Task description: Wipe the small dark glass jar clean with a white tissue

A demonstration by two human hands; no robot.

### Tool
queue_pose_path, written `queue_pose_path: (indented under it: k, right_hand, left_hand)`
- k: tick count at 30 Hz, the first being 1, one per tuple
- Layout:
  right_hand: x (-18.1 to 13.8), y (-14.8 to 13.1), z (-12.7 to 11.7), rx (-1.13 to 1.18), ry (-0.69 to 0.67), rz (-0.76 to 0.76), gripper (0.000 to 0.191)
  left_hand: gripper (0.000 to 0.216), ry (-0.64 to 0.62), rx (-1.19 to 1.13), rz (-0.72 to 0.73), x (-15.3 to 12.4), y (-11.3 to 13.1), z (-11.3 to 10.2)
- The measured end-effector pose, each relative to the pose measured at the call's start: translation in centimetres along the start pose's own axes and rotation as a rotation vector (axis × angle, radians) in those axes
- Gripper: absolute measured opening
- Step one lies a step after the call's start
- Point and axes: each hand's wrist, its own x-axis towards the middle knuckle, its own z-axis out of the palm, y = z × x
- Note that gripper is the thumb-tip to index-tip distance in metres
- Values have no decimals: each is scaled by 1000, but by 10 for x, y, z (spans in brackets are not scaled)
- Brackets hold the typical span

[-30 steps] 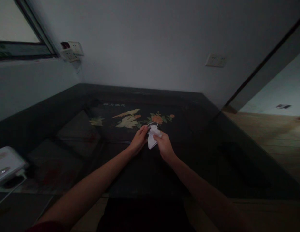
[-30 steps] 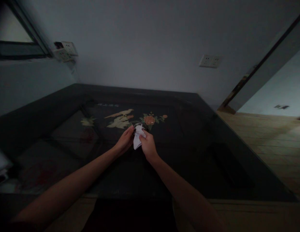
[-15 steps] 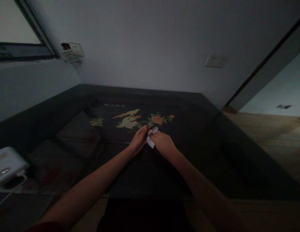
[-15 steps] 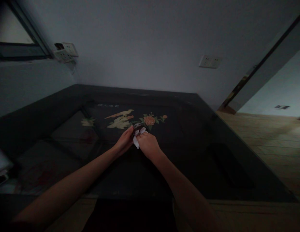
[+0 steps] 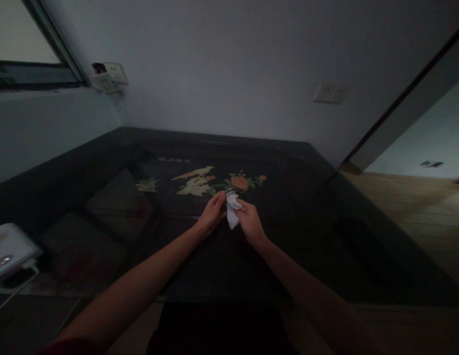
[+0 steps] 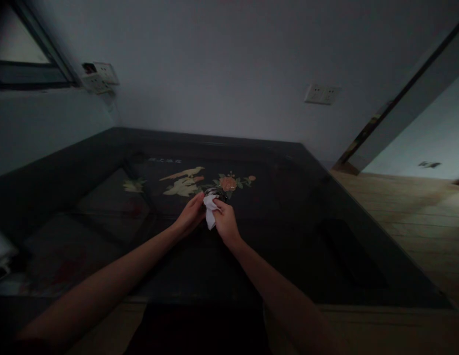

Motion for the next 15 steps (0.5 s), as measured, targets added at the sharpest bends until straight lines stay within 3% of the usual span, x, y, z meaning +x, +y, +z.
queue_pose_path:
  k: [3,5,10,15]
  right_hand:
    - [4,10,4,284,107,100,30]
    - [3,12,3,265,103,89,31]
    - [-3,-2,-6,-305,-101,-147,38]
    - [-5,-23,-17,-915,-311,-242,42]
  left_hand:
    - [42,-13,4,11,1,-1,-1]
    - [42,-3,8,3,1,-1,-1]
    - [41,17,1,6,1,-1,-2]
    - [40,14,12,-2,-3,4,4]
